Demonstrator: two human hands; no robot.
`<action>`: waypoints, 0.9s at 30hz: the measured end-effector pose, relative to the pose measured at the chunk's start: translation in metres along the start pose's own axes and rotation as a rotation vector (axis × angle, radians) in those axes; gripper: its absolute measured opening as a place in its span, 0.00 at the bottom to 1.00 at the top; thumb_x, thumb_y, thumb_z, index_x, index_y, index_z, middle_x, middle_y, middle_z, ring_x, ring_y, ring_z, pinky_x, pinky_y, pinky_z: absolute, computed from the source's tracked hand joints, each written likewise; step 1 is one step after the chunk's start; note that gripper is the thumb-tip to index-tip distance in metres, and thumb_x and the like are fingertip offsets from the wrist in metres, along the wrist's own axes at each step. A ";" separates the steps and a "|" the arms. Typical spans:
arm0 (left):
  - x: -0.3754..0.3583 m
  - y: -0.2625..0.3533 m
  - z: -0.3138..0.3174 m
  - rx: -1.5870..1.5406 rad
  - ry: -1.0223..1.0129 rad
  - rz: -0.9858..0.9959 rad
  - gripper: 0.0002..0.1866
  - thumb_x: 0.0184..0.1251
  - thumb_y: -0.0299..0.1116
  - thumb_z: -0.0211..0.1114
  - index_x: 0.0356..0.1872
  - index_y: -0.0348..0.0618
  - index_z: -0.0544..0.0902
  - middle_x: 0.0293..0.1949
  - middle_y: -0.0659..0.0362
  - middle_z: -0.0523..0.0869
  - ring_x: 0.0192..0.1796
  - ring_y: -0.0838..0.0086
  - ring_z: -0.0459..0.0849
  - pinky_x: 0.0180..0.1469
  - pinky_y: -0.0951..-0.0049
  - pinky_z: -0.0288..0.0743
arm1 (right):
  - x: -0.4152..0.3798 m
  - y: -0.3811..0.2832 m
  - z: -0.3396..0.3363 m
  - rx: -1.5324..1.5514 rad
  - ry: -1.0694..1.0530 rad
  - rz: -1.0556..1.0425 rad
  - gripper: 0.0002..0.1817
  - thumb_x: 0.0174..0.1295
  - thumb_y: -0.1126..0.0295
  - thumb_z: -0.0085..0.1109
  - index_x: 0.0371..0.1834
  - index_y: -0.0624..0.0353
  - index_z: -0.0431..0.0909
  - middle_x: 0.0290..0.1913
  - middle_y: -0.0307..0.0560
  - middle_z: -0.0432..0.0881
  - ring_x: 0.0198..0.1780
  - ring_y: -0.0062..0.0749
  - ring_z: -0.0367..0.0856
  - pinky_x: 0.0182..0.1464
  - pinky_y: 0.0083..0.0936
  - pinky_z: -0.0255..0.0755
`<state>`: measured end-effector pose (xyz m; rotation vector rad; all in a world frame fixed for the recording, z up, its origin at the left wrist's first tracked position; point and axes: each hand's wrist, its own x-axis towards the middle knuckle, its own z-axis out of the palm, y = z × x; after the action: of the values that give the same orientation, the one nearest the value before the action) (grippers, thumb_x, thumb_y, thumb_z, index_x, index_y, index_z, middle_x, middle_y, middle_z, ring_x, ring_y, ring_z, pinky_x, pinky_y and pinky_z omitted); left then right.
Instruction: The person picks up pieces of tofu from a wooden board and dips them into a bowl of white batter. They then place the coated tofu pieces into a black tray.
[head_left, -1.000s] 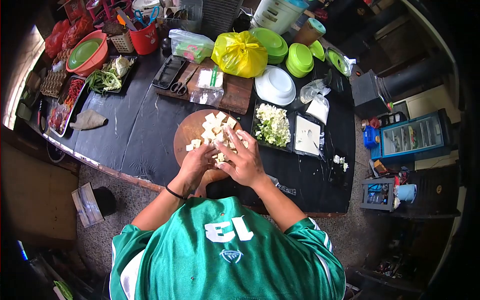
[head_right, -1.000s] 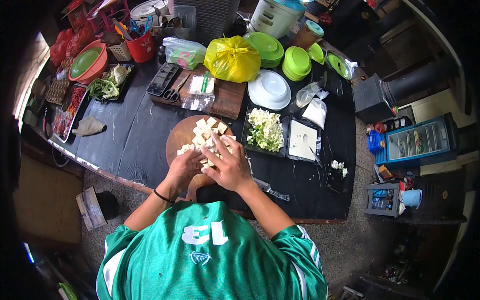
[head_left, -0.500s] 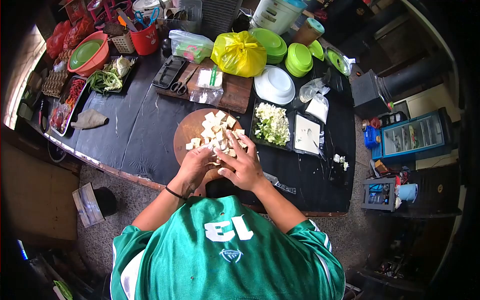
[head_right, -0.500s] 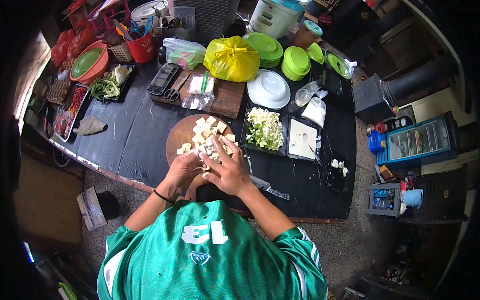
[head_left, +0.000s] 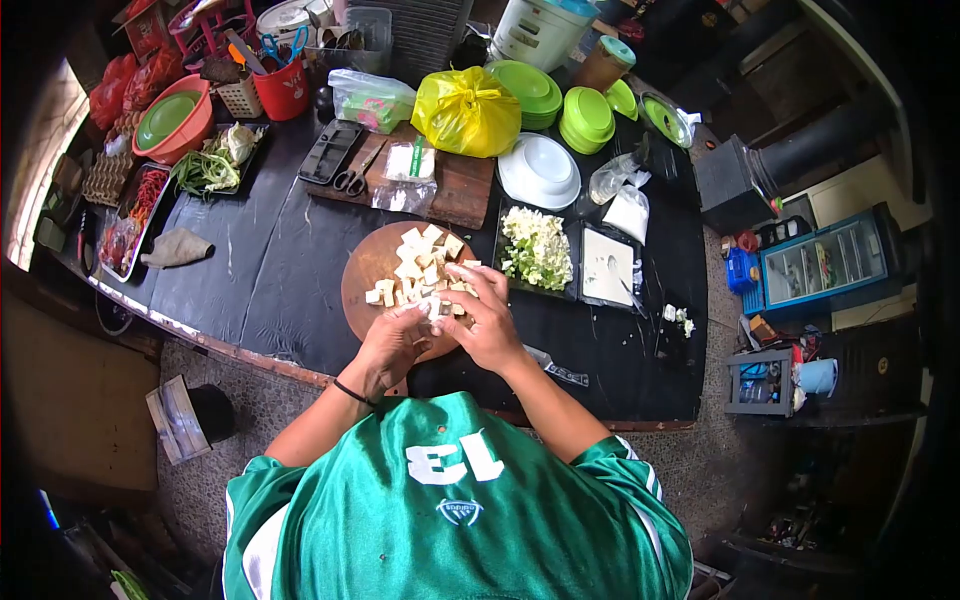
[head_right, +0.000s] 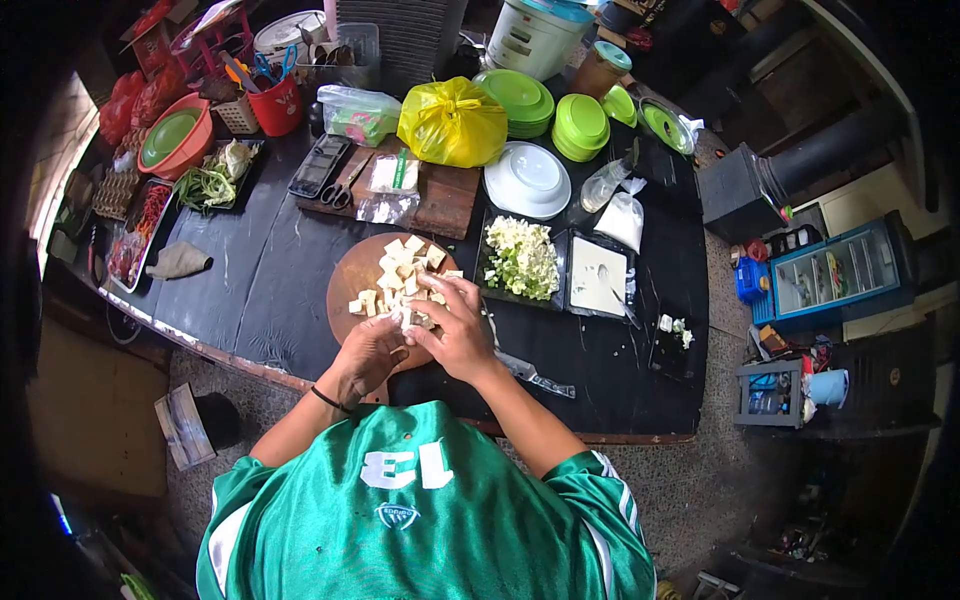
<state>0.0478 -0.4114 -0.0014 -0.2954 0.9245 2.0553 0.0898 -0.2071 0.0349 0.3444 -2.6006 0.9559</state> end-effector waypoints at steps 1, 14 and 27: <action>0.000 -0.001 0.001 0.002 -0.004 -0.002 0.12 0.86 0.38 0.64 0.59 0.45 0.87 0.47 0.64 0.93 0.47 0.78 0.90 0.50 0.71 0.80 | 0.001 -0.001 0.000 0.002 0.003 -0.002 0.20 0.60 0.61 0.80 0.55 0.50 0.90 0.74 0.45 0.80 0.75 0.53 0.69 0.79 0.47 0.65; -0.001 0.001 0.009 0.118 -0.080 -0.005 0.30 0.93 0.54 0.40 0.72 0.42 0.77 0.63 0.56 0.87 0.63 0.64 0.86 0.66 0.56 0.77 | 0.010 -0.001 0.004 0.002 -0.021 0.084 0.16 0.62 0.61 0.79 0.49 0.55 0.90 0.63 0.46 0.87 0.71 0.52 0.72 0.75 0.46 0.68; -0.004 0.014 0.016 -0.106 -0.090 -0.009 0.41 0.92 0.61 0.25 0.78 0.43 0.76 0.72 0.57 0.85 0.69 0.67 0.83 0.70 0.60 0.76 | 0.011 0.008 0.006 -0.061 0.092 0.316 0.14 0.65 0.67 0.74 0.51 0.60 0.91 0.45 0.47 0.89 0.50 0.46 0.84 0.57 0.42 0.76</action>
<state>0.0414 -0.4078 0.0191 -0.2603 0.7605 2.0955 0.0759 -0.2059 0.0303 -0.1286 -2.6386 0.9621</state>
